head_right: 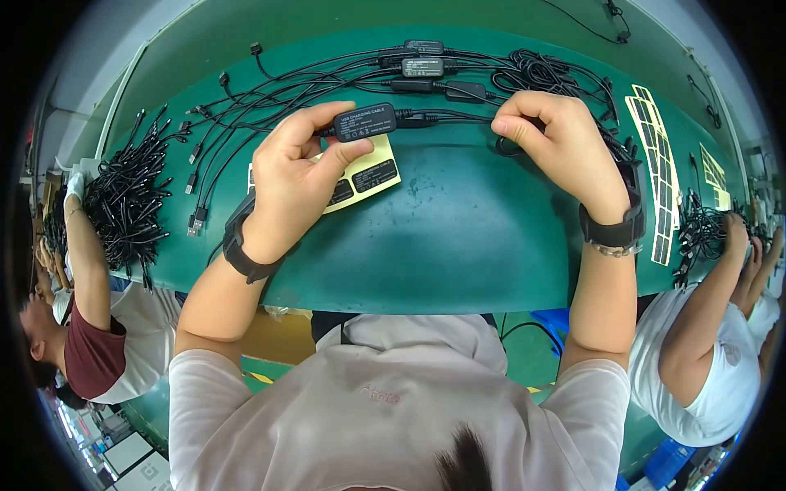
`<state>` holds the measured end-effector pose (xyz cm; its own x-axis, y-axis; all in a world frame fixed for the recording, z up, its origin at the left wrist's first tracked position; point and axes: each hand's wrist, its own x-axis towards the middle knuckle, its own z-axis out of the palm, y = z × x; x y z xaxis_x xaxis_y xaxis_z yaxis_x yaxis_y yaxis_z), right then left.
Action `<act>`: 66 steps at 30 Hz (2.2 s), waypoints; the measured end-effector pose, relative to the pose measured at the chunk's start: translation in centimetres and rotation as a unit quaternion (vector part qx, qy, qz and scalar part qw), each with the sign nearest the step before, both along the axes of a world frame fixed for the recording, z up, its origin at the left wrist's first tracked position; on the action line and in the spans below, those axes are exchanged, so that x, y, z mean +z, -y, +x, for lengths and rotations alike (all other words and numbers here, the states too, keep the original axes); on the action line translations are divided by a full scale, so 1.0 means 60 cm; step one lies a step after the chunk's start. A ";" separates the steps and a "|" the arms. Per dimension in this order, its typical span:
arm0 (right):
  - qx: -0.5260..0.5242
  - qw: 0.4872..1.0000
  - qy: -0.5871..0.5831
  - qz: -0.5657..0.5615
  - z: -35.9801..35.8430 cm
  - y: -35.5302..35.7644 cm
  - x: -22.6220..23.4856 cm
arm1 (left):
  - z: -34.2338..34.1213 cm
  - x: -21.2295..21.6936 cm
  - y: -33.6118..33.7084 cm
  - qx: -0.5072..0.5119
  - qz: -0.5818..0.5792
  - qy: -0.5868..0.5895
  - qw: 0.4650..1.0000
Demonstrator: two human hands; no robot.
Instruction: The recorder is inspecting and applying labels to electronic components attached to wire bundles at a manufacturing workstation.
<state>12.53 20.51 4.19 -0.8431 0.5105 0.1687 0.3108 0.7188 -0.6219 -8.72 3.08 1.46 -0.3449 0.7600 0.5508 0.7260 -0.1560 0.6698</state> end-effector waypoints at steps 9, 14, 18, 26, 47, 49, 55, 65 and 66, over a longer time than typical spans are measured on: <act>-0.009 0.999 0.032 -0.016 0.002 -0.003 0.002 | -0.003 -0.001 -0.001 -0.006 0.004 0.013 1.000; -0.012 0.999 0.027 -0.020 0.003 -0.002 0.002 | -0.003 -0.003 -0.003 -0.007 0.009 0.012 1.000; -0.012 0.999 0.025 -0.024 0.001 0.001 0.006 | -0.005 -0.006 0.000 -0.009 0.014 0.023 1.000; -0.019 0.999 0.036 -0.011 0.005 -0.006 0.005 | -0.003 -0.003 -0.003 -0.002 -0.002 0.011 1.000; -0.104 0.961 -0.028 0.253 0.004 -0.070 0.016 | -0.127 0.016 -0.016 0.138 -0.115 0.024 0.984; -0.092 0.961 0.017 0.261 -0.007 -0.070 0.007 | -0.139 0.004 -0.023 0.151 -0.117 -0.009 0.982; -0.096 0.944 0.032 0.313 -0.010 -0.057 0.008 | -0.141 0.029 -0.020 0.159 -0.067 0.070 0.983; -0.126 0.957 0.034 0.260 -0.116 -0.261 0.004 | -0.025 0.053 0.016 -0.205 -0.244 0.365 0.875; -0.132 0.951 0.055 0.275 -0.135 -0.303 -0.024 | -0.024 0.050 0.015 -0.209 -0.262 0.374 0.865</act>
